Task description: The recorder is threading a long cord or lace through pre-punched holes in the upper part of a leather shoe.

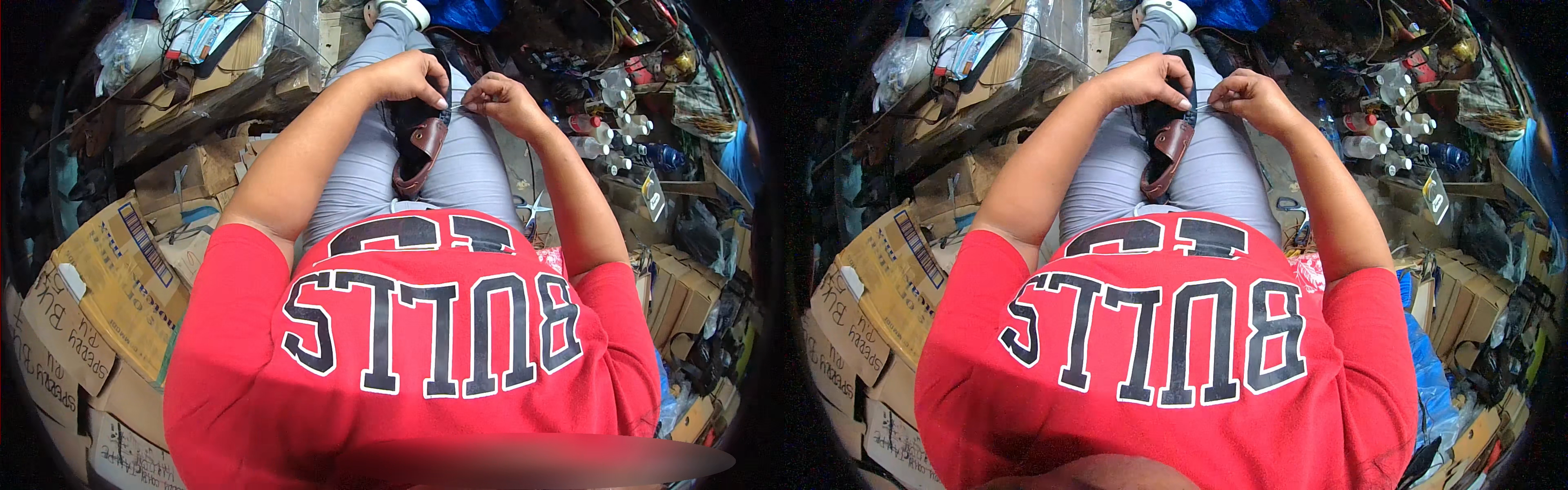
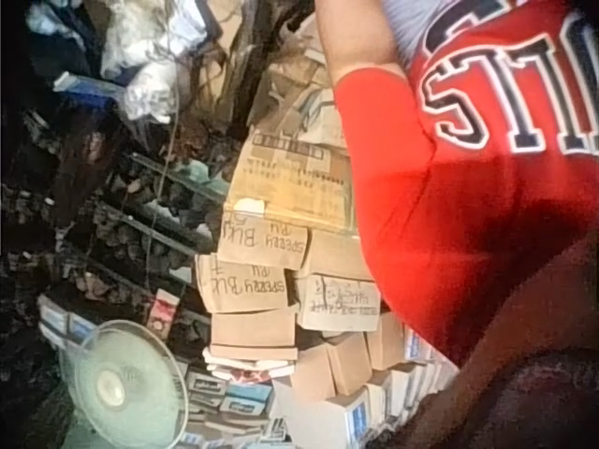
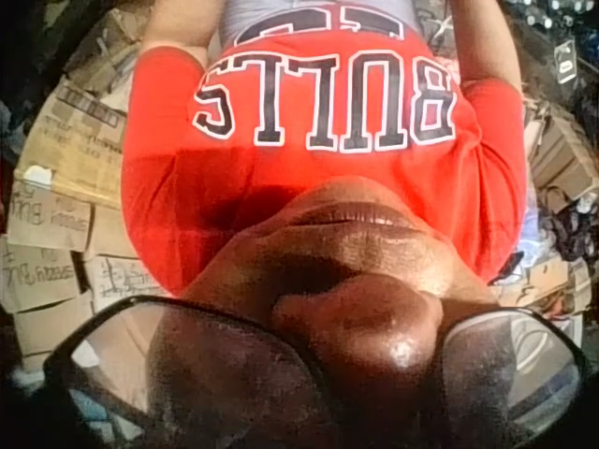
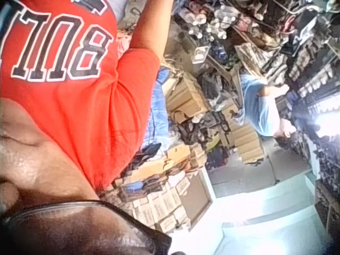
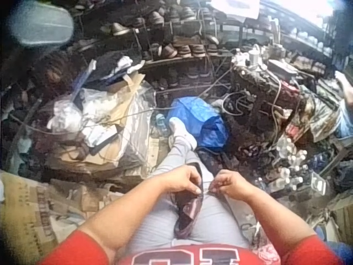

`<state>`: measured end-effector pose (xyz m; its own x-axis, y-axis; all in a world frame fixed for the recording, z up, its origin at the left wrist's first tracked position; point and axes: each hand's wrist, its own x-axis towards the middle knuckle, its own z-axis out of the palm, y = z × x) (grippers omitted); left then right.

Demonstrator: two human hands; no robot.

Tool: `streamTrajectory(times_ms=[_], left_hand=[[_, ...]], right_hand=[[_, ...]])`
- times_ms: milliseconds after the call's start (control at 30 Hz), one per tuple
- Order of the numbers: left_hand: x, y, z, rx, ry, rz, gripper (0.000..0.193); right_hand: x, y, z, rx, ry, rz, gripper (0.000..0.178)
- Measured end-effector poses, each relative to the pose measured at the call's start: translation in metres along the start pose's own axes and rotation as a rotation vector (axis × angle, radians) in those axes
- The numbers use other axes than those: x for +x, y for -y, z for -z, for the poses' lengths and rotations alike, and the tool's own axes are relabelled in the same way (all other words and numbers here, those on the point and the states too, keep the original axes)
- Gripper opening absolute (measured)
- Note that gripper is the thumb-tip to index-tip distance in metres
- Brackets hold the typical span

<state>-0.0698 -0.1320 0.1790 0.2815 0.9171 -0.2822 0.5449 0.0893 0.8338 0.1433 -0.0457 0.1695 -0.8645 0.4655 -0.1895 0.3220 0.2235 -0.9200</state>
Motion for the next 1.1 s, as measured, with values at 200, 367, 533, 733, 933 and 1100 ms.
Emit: streamTrajectory(times_ms=[200,367,533,733,933,1100], left_hand=[[0.001,0.002,-0.005,-0.118,-0.030,-0.006,0.027],[-0.001,0.005,-0.007,-0.240,0.000,0.037,0.027],[-0.001,0.009,-0.001,-0.199,0.126,-0.037,0.028],[0.002,0.004,-0.001,-0.046,0.208,-0.058,0.030],[0.001,0.001,-0.001,0.133,0.178,-0.169,0.032],[0.004,0.006,-0.011,0.059,0.034,-0.058,0.032]], right_hand=[[-0.004,-0.005,-0.010,0.052,0.000,0.018,0.010],[-0.013,-0.009,-0.023,0.091,-0.082,0.081,0.011],[-0.029,0.002,-0.032,-0.148,-0.209,0.153,0.015],[-0.040,0.026,-0.033,-0.427,-0.220,0.148,0.020],[-0.023,0.059,-0.029,-0.961,-0.024,0.341,0.024],[-0.005,0.050,-0.032,-0.986,0.053,0.333,0.019]])
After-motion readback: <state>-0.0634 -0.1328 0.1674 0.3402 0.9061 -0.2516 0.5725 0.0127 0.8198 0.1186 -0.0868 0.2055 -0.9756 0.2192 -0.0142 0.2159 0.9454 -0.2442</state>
